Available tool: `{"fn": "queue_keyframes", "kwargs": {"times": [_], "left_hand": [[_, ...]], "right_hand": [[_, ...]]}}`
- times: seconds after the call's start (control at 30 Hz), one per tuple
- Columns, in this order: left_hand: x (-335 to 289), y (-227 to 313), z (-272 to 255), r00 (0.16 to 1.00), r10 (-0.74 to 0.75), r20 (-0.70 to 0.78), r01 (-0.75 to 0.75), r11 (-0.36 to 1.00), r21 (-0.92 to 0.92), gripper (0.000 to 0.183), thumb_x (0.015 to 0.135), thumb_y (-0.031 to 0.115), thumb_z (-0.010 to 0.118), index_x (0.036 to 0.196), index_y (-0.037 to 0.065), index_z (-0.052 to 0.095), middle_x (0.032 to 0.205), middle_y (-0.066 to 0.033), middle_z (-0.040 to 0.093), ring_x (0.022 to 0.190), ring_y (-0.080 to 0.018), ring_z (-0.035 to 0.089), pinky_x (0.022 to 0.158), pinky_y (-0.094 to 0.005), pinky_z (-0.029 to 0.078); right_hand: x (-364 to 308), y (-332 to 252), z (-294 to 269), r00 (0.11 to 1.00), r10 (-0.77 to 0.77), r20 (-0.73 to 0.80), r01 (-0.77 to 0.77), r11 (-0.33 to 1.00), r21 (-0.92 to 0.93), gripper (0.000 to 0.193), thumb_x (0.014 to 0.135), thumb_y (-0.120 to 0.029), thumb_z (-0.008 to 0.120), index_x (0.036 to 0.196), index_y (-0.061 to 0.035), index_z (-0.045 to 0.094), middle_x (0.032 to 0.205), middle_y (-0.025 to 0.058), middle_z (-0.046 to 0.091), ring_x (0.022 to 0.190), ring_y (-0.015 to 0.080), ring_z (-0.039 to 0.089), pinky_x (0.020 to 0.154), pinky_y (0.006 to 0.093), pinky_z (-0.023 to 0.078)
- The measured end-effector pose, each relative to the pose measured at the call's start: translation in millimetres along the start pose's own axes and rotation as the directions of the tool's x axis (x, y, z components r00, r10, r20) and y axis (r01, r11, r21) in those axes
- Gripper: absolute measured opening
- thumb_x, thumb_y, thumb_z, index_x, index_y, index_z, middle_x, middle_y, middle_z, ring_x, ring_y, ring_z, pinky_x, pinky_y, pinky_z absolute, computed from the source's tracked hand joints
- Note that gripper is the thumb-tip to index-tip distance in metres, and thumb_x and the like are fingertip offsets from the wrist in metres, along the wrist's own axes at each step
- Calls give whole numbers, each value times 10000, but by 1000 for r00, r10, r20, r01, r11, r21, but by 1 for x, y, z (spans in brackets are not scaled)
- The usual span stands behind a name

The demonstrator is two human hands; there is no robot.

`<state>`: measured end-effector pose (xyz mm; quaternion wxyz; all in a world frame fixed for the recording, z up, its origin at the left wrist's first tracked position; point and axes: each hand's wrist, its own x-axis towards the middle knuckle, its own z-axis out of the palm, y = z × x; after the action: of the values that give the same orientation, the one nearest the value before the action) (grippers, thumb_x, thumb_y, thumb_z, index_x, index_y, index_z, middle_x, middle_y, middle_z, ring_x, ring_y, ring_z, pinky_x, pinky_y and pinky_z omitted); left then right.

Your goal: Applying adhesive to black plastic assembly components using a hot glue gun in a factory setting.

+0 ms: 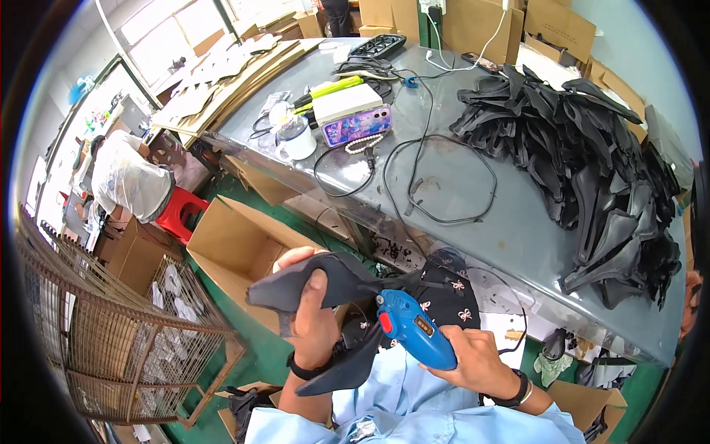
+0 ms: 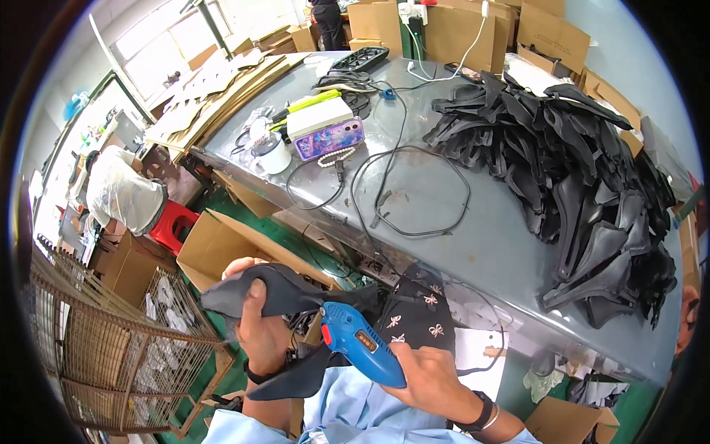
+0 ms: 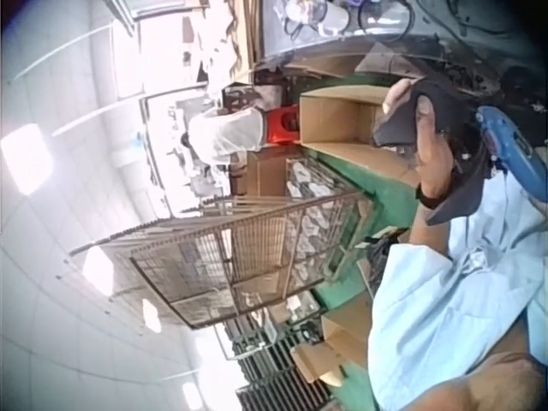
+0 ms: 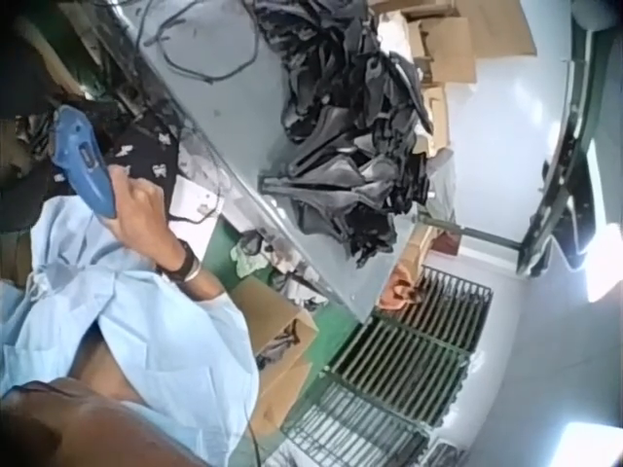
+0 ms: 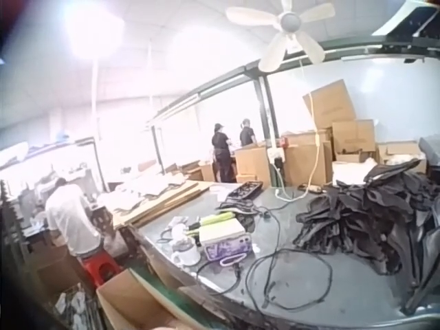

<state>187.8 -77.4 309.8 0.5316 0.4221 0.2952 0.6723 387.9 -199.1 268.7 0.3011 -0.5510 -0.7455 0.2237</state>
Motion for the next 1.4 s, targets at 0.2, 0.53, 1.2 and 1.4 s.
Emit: {"fn": "queue_keyframes", "kwargs": {"times": [0.2, 0.53, 1.2, 1.4], "left_hand": [[-13, -9, 10, 997, 46, -63, -47, 999, -10, 324, 820, 81, 581, 1119, 35, 466, 1009, -116, 540, 927, -204, 541, 858, -324, 436], [-28, -21, 20, 992, 55, -115, -56, 998, -5, 316, 810, 77, 578, 1101, 24, 465, 1022, -136, 540, 942, -215, 550, 885, -327, 438], [2, 3, -7, 854, -370, 366, 194, 879, 436, 306, 795, -45, 539, 1090, 7, 479, 1012, -106, 582, 942, -190, 573, 845, -294, 454], [-3, -8, -19, 731, -385, 563, 85, 871, 485, 373, 864, 88, 556, 1194, -22, 420, 1082, -128, 592, 1011, -227, 580, 895, -341, 445]], "right_hand": [[6, -14, -2, 999, 23, -22, -21, 995, 102, 545, 676, -323, 809, 982, 24, 521, 727, 157, 645, 618, 279, 668, 565, 336, 533], [8, -24, 3, 994, 112, 17, -113, 961, 251, 585, 694, -351, 807, 1004, 35, 494, 770, 163, 653, 652, 267, 680, 597, 318, 544], [4, -16, -1, 994, -49, -102, 44, 998, -50, 539, 625, -158, 791, 1047, 32, 515, 724, 126, 625, 622, 247, 624, 577, 325, 461], [5, -20, 0, 992, -69, -109, 71, 997, 11, 520, 632, -160, 798, 1024, 34, 518, 707, 122, 631, 584, 255, 633, 545, 335, 476]]}}
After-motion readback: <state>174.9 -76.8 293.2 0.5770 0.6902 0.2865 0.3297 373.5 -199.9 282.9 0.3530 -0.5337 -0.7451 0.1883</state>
